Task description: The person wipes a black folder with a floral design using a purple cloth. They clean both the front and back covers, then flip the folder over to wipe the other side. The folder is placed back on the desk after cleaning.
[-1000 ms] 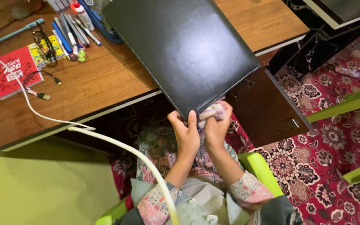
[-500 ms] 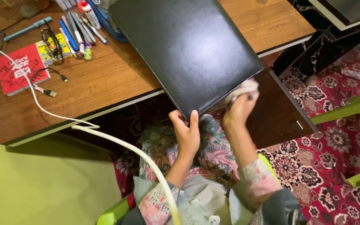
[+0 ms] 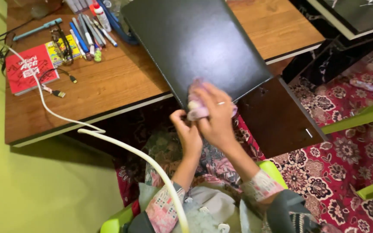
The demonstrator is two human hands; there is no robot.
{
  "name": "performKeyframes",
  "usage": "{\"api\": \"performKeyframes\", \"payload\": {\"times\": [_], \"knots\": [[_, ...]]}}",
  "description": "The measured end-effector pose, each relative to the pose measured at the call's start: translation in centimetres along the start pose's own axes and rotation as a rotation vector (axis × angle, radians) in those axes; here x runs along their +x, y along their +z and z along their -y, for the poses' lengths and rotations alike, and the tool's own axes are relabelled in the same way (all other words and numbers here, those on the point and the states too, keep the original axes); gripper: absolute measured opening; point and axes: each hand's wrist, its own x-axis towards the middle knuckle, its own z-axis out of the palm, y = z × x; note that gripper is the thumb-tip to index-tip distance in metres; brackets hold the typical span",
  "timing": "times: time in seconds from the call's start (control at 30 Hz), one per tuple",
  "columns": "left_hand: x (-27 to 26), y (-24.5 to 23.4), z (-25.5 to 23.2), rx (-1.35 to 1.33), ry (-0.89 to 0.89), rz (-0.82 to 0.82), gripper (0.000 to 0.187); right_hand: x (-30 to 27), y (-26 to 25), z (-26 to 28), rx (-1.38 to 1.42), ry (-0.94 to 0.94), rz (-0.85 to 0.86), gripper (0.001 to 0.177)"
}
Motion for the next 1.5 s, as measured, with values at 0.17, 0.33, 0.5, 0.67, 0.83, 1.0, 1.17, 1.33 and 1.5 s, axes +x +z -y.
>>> {"api": "performKeyframes", "payload": {"times": [0.17, 0.33, 0.5, 0.67, 0.83, 1.0, 1.17, 1.33, 1.5], "knots": [[0.9, 1.2, -1.5, 0.014, 0.185, -0.067, 0.037, 1.4, 1.0, -6.5, -0.087, 0.043, 0.006, 0.042], [1.2, 2.4, -5.5, 0.46, 0.45, -0.138, 0.069, 6.1, 0.1, -13.1, -0.215, 0.154, -0.093, 0.048], [6.9, 3.6, -7.7, 0.917, 0.705, -0.052, 0.063, 7.8, 2.6, -9.9, -0.226, 0.116, 0.033, 0.051], [11.1, 5.0, -8.5, 1.066, 0.688, 0.002, 0.052, 9.1, 4.0, -8.9, -0.125, -0.088, 0.13, 0.052], [11.7, 4.3, -8.1, 0.678, 0.607, -0.274, 0.071, 14.1, 4.3, -14.2, -0.183, -0.001, -0.085, 0.049], [13.4, 3.3, -7.6, 0.499, 0.403, -0.337, 0.074, 16.7, 8.4, -12.7, -0.131, -0.043, -0.058, 0.039], [14.6, 3.5, -9.5, 0.612, 0.626, -0.262, 0.074, 15.5, 11.2, -7.3, 0.109, -0.202, 0.139, 0.045], [16.0, 3.5, -10.3, 0.759, 0.687, -0.118, 0.051, 19.7, 10.2, -12.1, 0.043, -0.225, 0.11, 0.043], [15.4, 3.6, -9.9, 0.69, 0.644, -0.21, 0.059, 23.3, 12.2, -13.4, -0.165, -0.156, -0.051, 0.041]]}}
